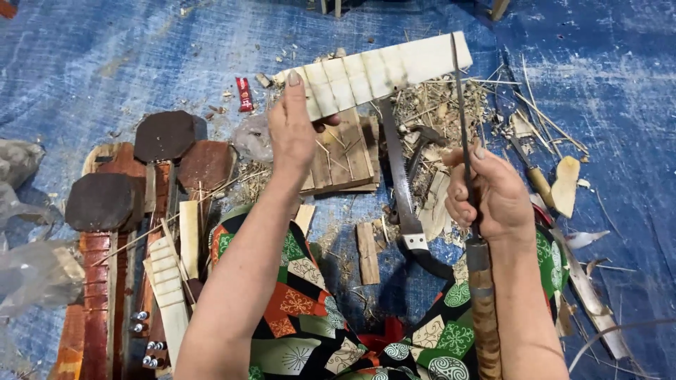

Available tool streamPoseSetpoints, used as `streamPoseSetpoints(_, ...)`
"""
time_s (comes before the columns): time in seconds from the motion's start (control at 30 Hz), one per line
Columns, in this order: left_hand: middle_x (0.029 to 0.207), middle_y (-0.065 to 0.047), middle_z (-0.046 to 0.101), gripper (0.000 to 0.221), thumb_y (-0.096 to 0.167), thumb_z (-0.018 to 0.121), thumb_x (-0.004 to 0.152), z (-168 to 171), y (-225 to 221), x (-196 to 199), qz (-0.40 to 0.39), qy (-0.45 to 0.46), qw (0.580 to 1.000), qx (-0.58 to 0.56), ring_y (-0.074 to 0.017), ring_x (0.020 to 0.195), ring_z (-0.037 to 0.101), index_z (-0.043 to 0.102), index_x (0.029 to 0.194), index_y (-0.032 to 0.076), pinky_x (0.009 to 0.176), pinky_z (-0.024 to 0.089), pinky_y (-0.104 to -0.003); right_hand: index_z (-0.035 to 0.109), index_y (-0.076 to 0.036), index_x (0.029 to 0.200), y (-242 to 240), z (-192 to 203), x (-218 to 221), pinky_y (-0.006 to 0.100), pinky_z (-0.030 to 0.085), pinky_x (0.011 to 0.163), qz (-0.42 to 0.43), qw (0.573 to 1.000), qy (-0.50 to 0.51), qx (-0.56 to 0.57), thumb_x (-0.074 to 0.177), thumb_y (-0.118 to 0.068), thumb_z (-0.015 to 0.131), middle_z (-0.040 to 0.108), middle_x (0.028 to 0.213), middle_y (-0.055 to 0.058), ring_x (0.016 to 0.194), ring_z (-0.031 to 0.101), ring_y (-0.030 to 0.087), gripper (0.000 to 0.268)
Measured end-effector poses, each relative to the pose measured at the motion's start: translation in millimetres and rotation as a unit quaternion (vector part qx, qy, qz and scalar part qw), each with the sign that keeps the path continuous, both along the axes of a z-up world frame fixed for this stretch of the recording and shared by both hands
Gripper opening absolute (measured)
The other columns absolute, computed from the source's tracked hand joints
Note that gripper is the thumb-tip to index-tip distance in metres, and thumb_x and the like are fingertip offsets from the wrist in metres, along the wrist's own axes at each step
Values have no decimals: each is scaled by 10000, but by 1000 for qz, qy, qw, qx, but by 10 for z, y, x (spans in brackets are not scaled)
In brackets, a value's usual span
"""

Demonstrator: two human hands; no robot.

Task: Shaving and shaping a piece of wood using a large curved blade, likely for instrument making.

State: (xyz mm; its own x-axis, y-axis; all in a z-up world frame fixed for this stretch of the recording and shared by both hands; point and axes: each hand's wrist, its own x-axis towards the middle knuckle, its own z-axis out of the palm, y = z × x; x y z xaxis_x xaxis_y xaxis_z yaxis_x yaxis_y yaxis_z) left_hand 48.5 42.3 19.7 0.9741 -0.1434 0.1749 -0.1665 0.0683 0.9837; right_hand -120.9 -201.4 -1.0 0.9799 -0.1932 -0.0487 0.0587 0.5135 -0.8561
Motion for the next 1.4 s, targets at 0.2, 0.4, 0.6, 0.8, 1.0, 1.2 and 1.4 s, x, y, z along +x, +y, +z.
streamPoseSetpoints(0.2,777,-88,697,614,524,433,950,145,172,105,-40,67,991,-112,-123,547,643,664,1065,-33,497,494,-216,562,-64,1134,106,93,-1,363,612,547,100,985,-78,122,1023,-13,539,675,811,139,696,711,268,124)
streamPoseSetpoints(0.4,754,-78,678,587,536,478,938,182,207,80,-73,65,986,-136,-127,518,619,649,1033,-17,456,498,-222,537,-34,1140,82,-105,113,192,328,325,77,983,-23,163,1028,-33,529,646,760,142,446,514,111,112)
streamPoseSetpoints(0.6,779,-95,707,613,558,480,923,191,283,148,-68,94,980,-163,-127,511,623,669,1059,-9,430,535,-228,627,-126,1247,-75,-223,126,175,374,343,90,965,-21,246,1105,-199,539,691,820,166,484,593,113,183)
streamPoseSetpoints(0.8,829,-82,635,793,712,375,835,292,259,82,-82,121,974,-173,-104,624,559,625,1084,1,515,485,-229,417,-154,1563,1,-178,133,152,334,361,59,977,-24,204,1016,-65,577,641,841,124,501,523,76,577)
streamPoseSetpoints(1.0,958,-153,645,893,852,569,756,199,-15,-108,-81,145,909,-383,-280,838,640,540,1184,69,784,639,-424,491,-284,1518,-147,-331,175,133,382,326,54,991,7,123,1040,-146,539,652,761,139,454,544,98,499)
streamPoseSetpoints(1.2,1229,-173,646,844,603,859,764,-358,-128,-46,-267,111,865,-410,-302,1116,624,563,1342,64,902,568,-396,507,-275,1483,-103,-302,198,146,386,308,51,991,16,123,1021,-134,568,660,744,146,431,549,101,487)
streamPoseSetpoints(1.4,1342,-260,529,656,488,776,911,-601,-547,-247,-199,265,908,-257,-353,1200,551,586,1270,-27,1017,520,-458,580,-253,1355,173,-334,295,199,378,267,62,992,60,90,1012,-136,572,697,735,174,420,576,126,363)
